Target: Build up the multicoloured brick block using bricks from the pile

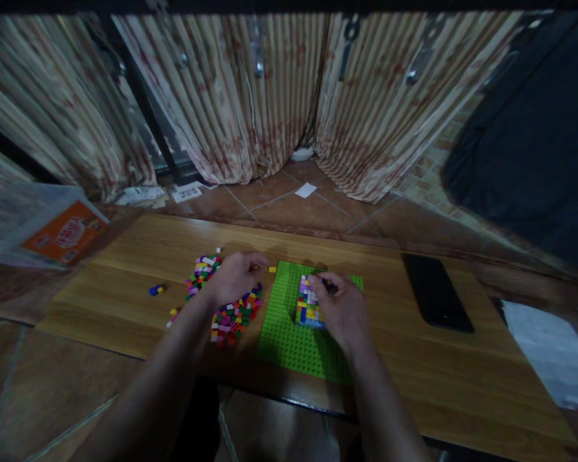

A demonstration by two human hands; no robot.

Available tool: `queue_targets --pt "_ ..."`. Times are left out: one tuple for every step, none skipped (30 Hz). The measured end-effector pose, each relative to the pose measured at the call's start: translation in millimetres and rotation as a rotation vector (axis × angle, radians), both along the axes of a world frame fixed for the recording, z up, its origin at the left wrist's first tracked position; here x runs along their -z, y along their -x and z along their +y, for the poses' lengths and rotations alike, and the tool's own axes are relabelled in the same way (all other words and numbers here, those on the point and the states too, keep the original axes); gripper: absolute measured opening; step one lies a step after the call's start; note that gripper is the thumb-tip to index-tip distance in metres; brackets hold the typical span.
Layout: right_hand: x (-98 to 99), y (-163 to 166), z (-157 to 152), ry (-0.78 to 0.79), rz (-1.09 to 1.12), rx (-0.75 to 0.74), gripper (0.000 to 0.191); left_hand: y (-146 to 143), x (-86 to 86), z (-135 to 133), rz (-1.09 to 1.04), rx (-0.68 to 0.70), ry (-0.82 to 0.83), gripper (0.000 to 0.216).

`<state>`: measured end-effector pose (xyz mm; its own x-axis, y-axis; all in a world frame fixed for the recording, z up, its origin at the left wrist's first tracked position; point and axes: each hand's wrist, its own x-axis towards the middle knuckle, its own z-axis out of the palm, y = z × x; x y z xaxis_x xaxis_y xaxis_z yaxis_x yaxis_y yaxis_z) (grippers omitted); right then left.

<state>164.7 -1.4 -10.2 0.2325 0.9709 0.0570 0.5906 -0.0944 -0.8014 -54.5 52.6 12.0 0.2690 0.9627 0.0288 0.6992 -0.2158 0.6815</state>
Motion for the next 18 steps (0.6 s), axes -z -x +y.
queue_targets --pt "-0.2 0.1 0.0 -0.006 -0.003 -0.002 0.046 10.9 0.0 2.6 0.036 0.062 0.013 0.031" --pt "-0.4 0.3 0.0 -0.011 -0.008 -0.004 0.046 20.2 0.2 4.3 0.044 0.105 0.019 0.030" --pt "-0.7 0.4 0.1 -0.014 -0.013 -0.004 0.045 27.6 0.4 5.2 0.044 0.132 0.035 0.028" --pt "-1.0 0.6 0.1 -0.014 -0.017 -0.002 0.045 33.0 0.4 5.3 0.046 0.154 0.044 0.028" --pt "-1.3 0.8 0.2 -0.012 -0.022 0.002 0.044 36.5 0.3 4.9 0.053 0.170 0.049 0.028" --pt "-1.6 1.0 0.2 -0.010 -0.026 0.006 0.044 38.5 -0.2 4.1 0.071 0.184 0.050 0.029" --pt "-1.9 1.1 0.1 -0.008 -0.030 0.009 0.044 39.3 -0.9 3.2 0.098 0.196 0.044 0.031" --pt "-2.1 1.2 0.0 -0.009 -0.034 0.010 0.045 39.3 -1.7 2.5 0.132 0.204 0.037 0.033" --pt "-2.1 1.2 -0.1 -0.012 -0.036 0.010 0.045 38.9 -2.5 1.9 0.168 0.209 0.029 0.034" --pt "-2.1 1.2 -0.2 -0.016 -0.038 0.007 0.045 38.4 -3.2 1.6 0.203 0.212 0.022 0.035" --pt "-2.0 1.1 -0.3 -0.018 -0.042 0.002 0.046 37.8 -3.7 1.5 0.236 0.214 0.012 0.037" --pt "-1.9 1.0 -0.3 -0.017 -0.047 -0.003 0.046 37.1 -3.9 1.5 0.263 0.216 0.004 0.038" --pt "-1.8 0.9 -0.4 -0.016 -0.055 -0.006 0.047 36.3 -3.8 1.5 0.283 0.218 -0.002 0.040" --pt "-1.7 0.8 -0.4 -0.014 -0.062 -0.006 0.047 35.3 -3.4 1.4 0.299 0.220 -0.004 0.042" --pt "-1.6 0.7 -0.4 -0.015 -0.071 -0.005 0.047 34.1 -2.7 1.1 0.309 0.216 -0.003 0.044" --pt "-1.6 0.6 -0.5 -0.018 -0.080 -0.004 0.047 32.9 -1.8 0.8 0.315 0.207 -0.001 0.045" --pt "-1.7 0.5 -0.5 -0.024 -0.086 -0.006 0.047 31.6 -0.8 0.4 0.322 0.196 0.000 0.046" --pt "-1.7 0.5 -0.6 -0.030 -0.092 -0.010 0.047 30.5 0.1 0.0 0.331 0.186 -0.004 0.045"
